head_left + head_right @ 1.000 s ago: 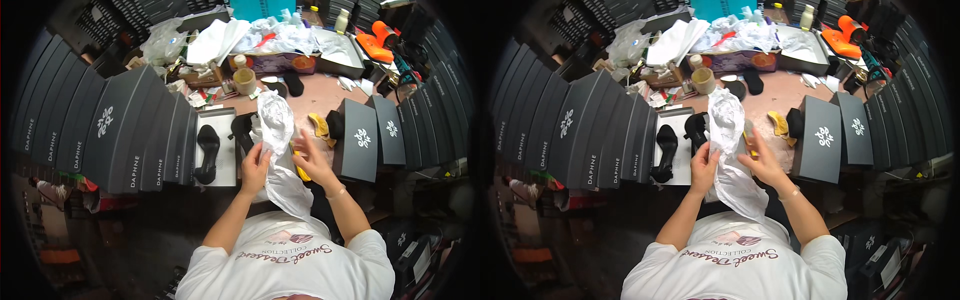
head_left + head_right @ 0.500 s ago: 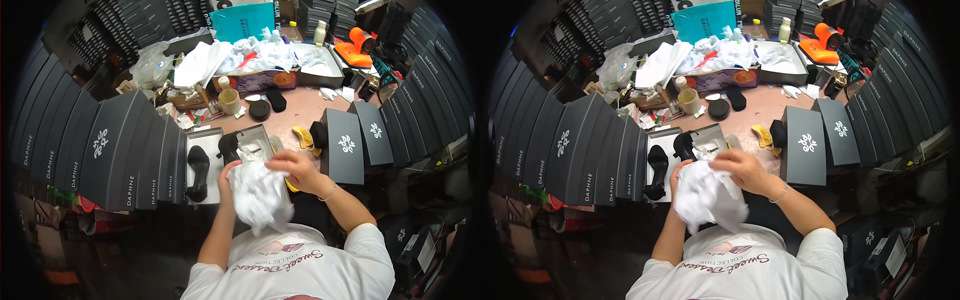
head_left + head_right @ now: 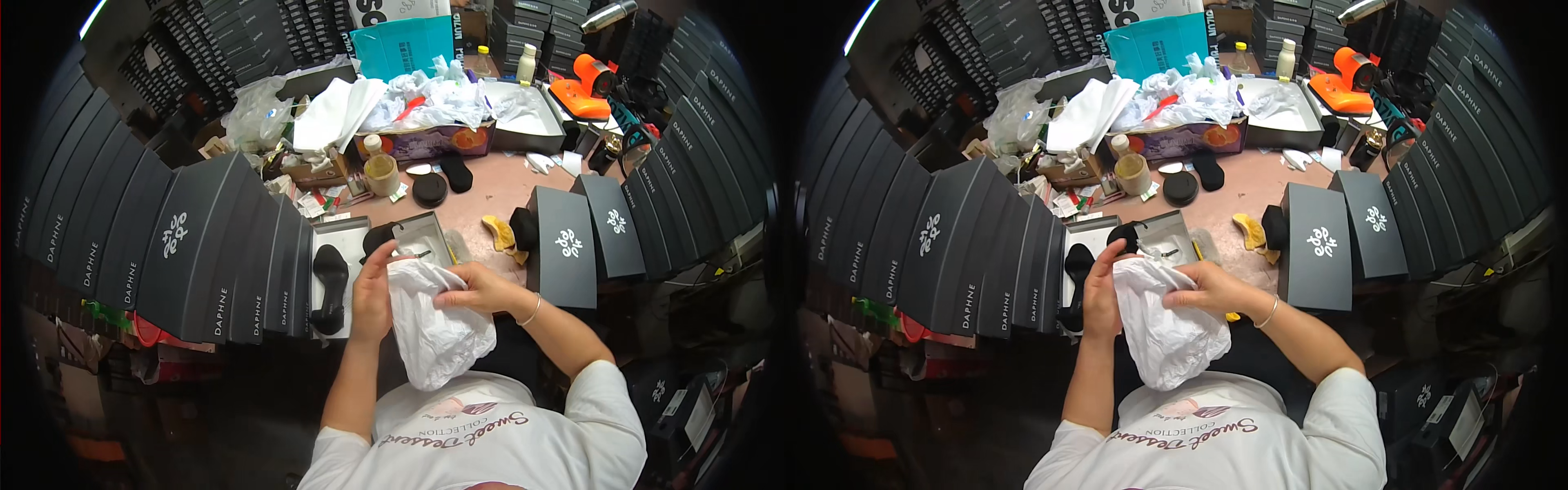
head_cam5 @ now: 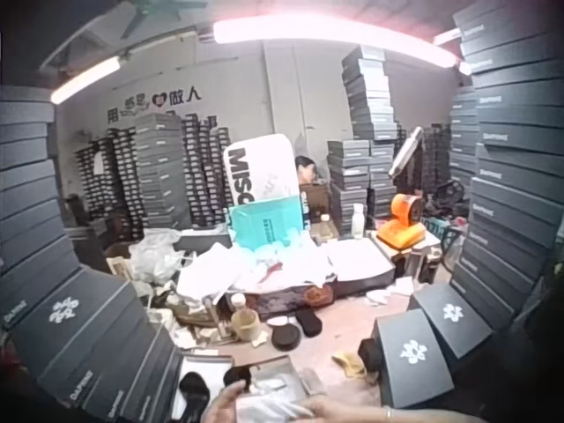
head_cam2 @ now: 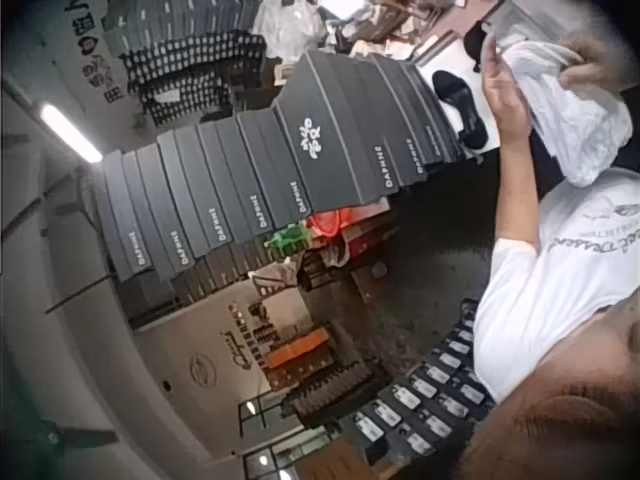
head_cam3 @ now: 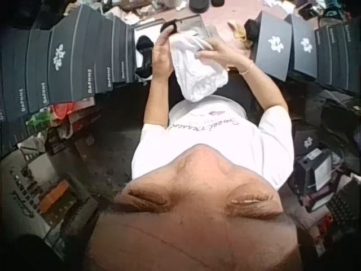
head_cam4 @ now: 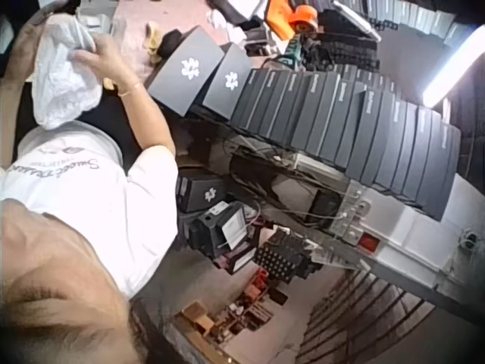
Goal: Cleaning and packing shoes into boxes for shipment.
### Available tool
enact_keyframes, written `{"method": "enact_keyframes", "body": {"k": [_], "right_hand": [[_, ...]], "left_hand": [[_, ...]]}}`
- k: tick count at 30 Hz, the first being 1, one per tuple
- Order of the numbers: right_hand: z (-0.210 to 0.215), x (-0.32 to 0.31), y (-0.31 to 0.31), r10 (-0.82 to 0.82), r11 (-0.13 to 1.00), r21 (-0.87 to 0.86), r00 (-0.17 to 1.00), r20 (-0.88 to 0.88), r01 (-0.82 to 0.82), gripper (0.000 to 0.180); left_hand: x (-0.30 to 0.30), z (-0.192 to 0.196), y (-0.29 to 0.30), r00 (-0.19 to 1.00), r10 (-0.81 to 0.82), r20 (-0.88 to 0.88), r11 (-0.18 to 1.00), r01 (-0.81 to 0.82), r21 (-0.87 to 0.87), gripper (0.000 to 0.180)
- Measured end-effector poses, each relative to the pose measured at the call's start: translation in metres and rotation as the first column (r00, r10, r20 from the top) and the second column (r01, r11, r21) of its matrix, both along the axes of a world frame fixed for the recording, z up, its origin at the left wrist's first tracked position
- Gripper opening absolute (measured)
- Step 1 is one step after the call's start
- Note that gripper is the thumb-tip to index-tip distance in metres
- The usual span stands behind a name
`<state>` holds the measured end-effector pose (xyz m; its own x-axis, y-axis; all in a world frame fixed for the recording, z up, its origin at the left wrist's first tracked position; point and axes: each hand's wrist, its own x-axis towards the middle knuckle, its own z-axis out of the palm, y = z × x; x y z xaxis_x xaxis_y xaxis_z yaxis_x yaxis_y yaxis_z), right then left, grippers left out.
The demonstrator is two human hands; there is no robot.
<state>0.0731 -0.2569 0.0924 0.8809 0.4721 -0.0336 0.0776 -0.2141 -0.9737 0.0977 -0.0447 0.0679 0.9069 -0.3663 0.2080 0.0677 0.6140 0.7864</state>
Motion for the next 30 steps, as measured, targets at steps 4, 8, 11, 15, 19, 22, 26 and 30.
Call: {"method": "enact_keyframes", "body": {"k": [4, 8, 11, 15, 19, 22, 26, 30], "right_hand": [[-0.004, 0.001, 0.010, -0.301, 0.953, 0.016, 0.948, 0.106, 0.301, 0.020], [-0.016, -0.003, 0.013, -0.318, 0.943, 0.001, 0.901, 0.295, 0.332, 0.013], [-0.017, -0.010, 0.009, -0.164, 0.982, -0.017, 0.890, 0.426, 0.189, 0.023], [-0.007, -0.026, 0.021, 0.150, 0.945, -0.325, 0.849, 0.507, 0.027, 0.036], [-0.023, -0.026, 0.019, 0.319, 0.836, -0.548, 0.801, 0.506, 0.013, 0.045], [-0.026, -0.023, 0.021, 0.382, 0.837, -0.540, 0.807, 0.450, -0.095, 0.048], [-0.004, -0.001, -0.003, 0.244, 0.963, -0.218, 0.857, 0.454, -0.158, 0.076], [-0.038, -0.004, 0.004, 0.287, 0.955, 0.114, 0.947, -0.143, -0.273, 0.060]], "left_hand": [[-0.027, -0.028, 0.001, 0.993, -0.090, -0.077, 0.989, 0.098, 0.110, 0.095], [-0.035, -0.055, -0.003, 0.977, 0.159, -0.145, 0.772, -0.032, 0.635, 0.036], [-0.032, -0.061, 0.010, 0.992, 0.124, -0.025, 0.697, -0.069, 0.714, 0.020], [-0.030, -0.080, 0.022, 0.992, -0.051, -0.113, 0.903, 0.095, 0.420, 0.023], [-0.034, -0.076, 0.021, 0.726, -0.386, -0.569, 0.917, 0.238, -0.319, 0.041], [-0.050, -0.067, 0.025, 0.880, -0.235, -0.413, 0.962, 0.270, 0.028, 0.042], [-0.053, -0.058, 0.025, 0.955, -0.098, -0.279, 0.932, 0.186, 0.310, 0.034], [-0.046, -0.025, 0.016, 0.913, -0.021, 0.408, 0.705, -0.276, 0.654, 0.032]]}}
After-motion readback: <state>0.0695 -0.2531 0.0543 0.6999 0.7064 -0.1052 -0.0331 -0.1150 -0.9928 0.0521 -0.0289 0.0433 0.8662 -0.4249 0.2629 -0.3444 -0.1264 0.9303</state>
